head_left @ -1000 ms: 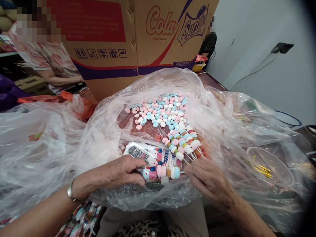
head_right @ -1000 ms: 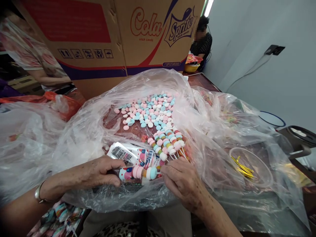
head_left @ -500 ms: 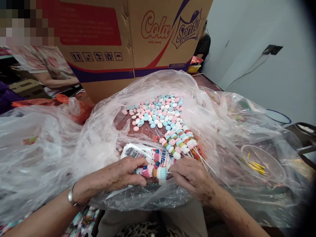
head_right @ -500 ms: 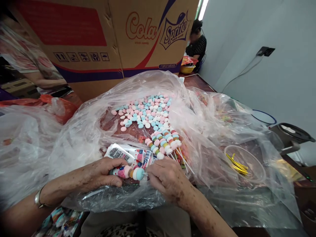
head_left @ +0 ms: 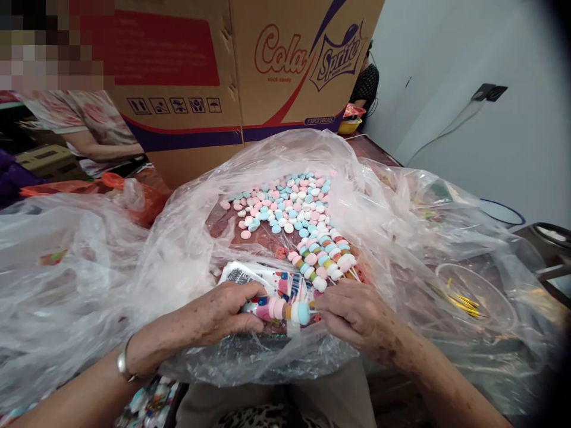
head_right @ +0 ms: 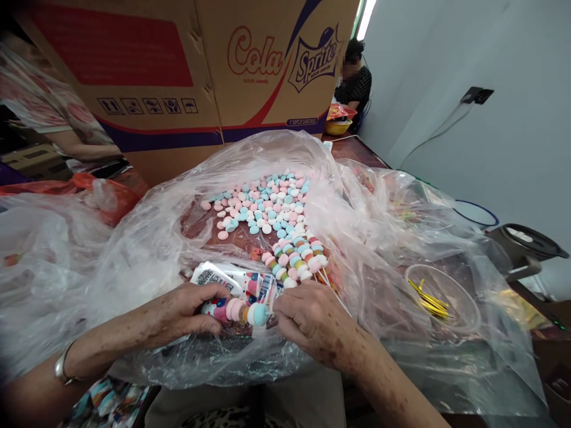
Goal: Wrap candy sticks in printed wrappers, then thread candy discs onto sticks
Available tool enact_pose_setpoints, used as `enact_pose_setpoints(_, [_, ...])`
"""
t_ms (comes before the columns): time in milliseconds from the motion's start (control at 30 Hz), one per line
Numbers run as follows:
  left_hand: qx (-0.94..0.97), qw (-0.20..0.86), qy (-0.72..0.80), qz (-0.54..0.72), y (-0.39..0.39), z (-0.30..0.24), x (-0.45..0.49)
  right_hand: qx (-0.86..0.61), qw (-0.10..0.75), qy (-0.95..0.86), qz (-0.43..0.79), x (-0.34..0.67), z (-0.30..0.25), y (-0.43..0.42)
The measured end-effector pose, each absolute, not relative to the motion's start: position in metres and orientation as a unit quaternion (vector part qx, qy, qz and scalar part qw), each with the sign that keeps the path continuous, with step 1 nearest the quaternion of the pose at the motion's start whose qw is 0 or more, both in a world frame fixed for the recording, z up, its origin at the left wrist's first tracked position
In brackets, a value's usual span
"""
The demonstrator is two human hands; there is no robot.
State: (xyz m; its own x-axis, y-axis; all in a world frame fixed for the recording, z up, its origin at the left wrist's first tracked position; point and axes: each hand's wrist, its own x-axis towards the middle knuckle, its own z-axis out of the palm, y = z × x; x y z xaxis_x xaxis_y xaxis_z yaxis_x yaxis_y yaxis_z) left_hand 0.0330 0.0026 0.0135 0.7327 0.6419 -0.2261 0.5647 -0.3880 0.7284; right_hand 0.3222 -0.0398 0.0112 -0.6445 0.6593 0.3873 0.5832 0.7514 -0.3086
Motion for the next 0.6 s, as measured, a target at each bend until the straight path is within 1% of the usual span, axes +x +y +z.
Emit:
enact_pose_setpoints(133, [0.837,0.418,0.349,0.054,0.0,0.014,0.036,-0.363,0.225,-0.897,0.117,0.314,0.011,-0.041])
enact_pose_setpoints(300, [0.814,0.473,0.334,0.037,0.001,0.015,0.045,-0.333,0.193,-0.914,0.127,0.306,0.008,-0.036])
enact_pose_setpoints(400, [0.798,0.504,0.327,0.039,0.001,0.012,0.042,-0.319,0.214,-0.918,0.099,0.311,0.009,-0.03])
enact_pose_setpoints(500, [0.788,0.511,0.341,0.032,0.001,0.009,0.037,-0.305,0.247,-0.917,0.071,0.317,0.013,-0.025])
enact_pose_setpoints(600, [0.776,0.517,0.36,0.028,0.002,0.01,0.035,-0.276,0.259,-0.924,0.061,0.319,0.017,-0.024])
